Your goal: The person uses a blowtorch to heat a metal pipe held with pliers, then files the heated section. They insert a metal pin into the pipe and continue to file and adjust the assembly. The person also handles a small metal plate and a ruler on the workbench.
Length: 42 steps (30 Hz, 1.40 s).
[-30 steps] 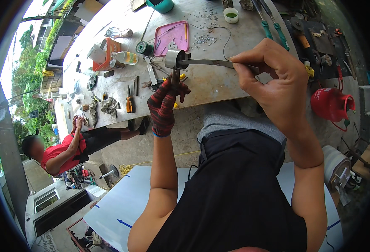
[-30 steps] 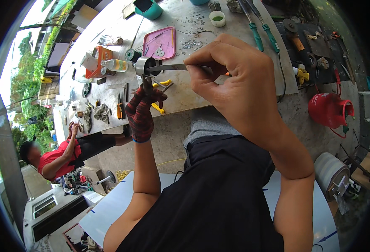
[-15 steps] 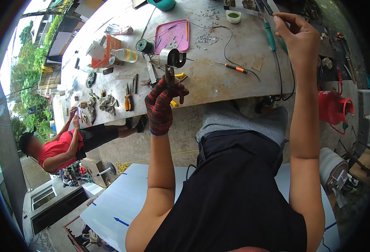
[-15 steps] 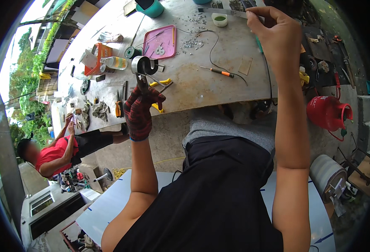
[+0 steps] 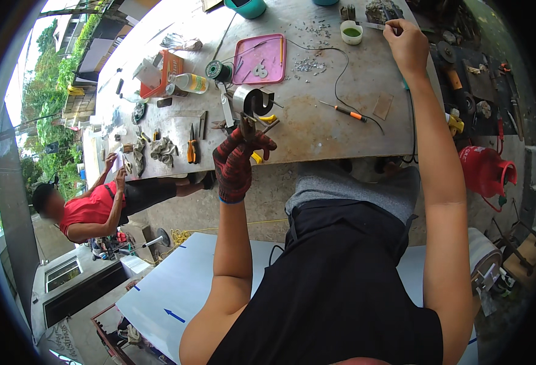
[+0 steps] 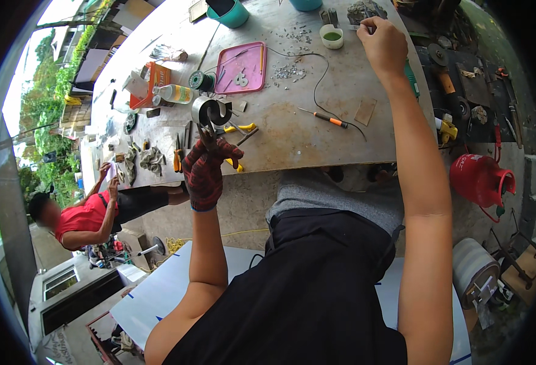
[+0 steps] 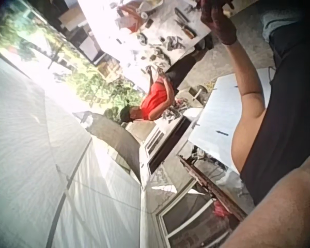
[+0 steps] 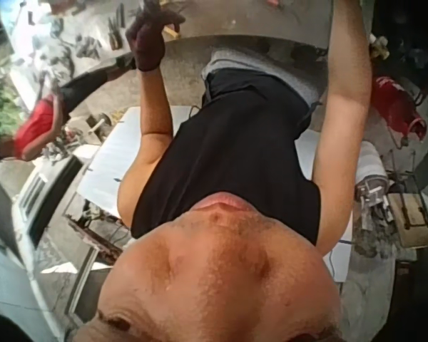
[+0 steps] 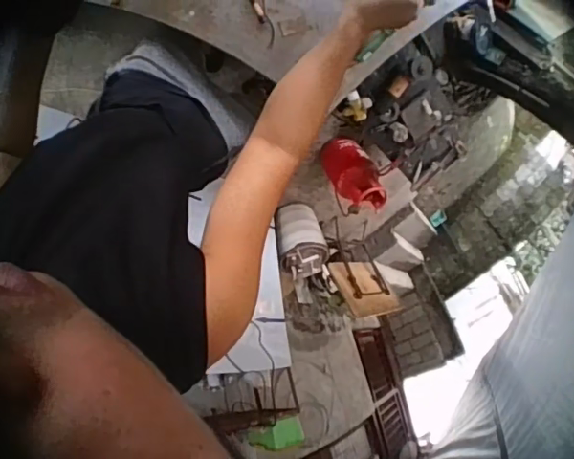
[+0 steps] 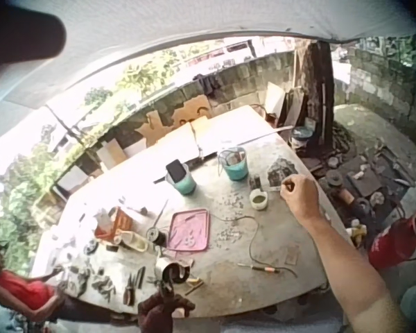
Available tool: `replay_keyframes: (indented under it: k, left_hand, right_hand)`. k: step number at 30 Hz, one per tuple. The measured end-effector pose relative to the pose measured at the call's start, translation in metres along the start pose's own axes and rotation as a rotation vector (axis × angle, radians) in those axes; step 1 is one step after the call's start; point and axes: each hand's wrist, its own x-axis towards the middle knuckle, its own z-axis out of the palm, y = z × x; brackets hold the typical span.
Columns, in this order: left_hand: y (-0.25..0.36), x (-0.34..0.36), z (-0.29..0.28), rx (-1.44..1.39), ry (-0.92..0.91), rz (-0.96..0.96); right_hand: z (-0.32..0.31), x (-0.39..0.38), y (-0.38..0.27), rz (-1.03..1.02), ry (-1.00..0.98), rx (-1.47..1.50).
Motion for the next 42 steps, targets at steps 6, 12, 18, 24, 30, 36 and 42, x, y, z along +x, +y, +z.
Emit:
replay_keyframes:
  k: [6, 12, 18, 24, 30, 36, 42]
  left_hand:
    - [0.0, 0.005, 0.003, 0.095, 0.083, -0.076]
    - [-0.007, 0.01, 0.0, 0.1, 0.059, -0.056]
    - [-0.008, 0.014, 0.003, 0.123, 0.037, -0.064]
    - [-0.008, 0.009, -0.001, 0.111, 0.073, -0.07]
    - [-0.007, 0.009, -0.002, 0.048, 0.049, -0.083]
    - [-0.008, 0.007, -0.009, 0.151, 0.073, -0.08]
    - [-0.004, 0.004, -0.008, 0.059, 0.083, -0.06]
  right_hand:
    - [0.026, 0.004, 0.006, -0.034, 0.011, -0.077]
    - [0.051, 0.01, 0.013, 0.019, -0.086, -0.09]
    - [0.06, 0.004, 0.018, 0.07, -0.138, 0.019]
    - [0.012, -0.011, 0.062, 0.066, 0.108, -0.083]
    - [0.005, -0.049, 0.147, 0.273, -0.191, -0.344]
    - [0.01, -0.053, 0.175, 0.201, -0.176, -0.25]
    - [-0.046, -0.058, 0.11, 0.048, -0.097, -0.187]
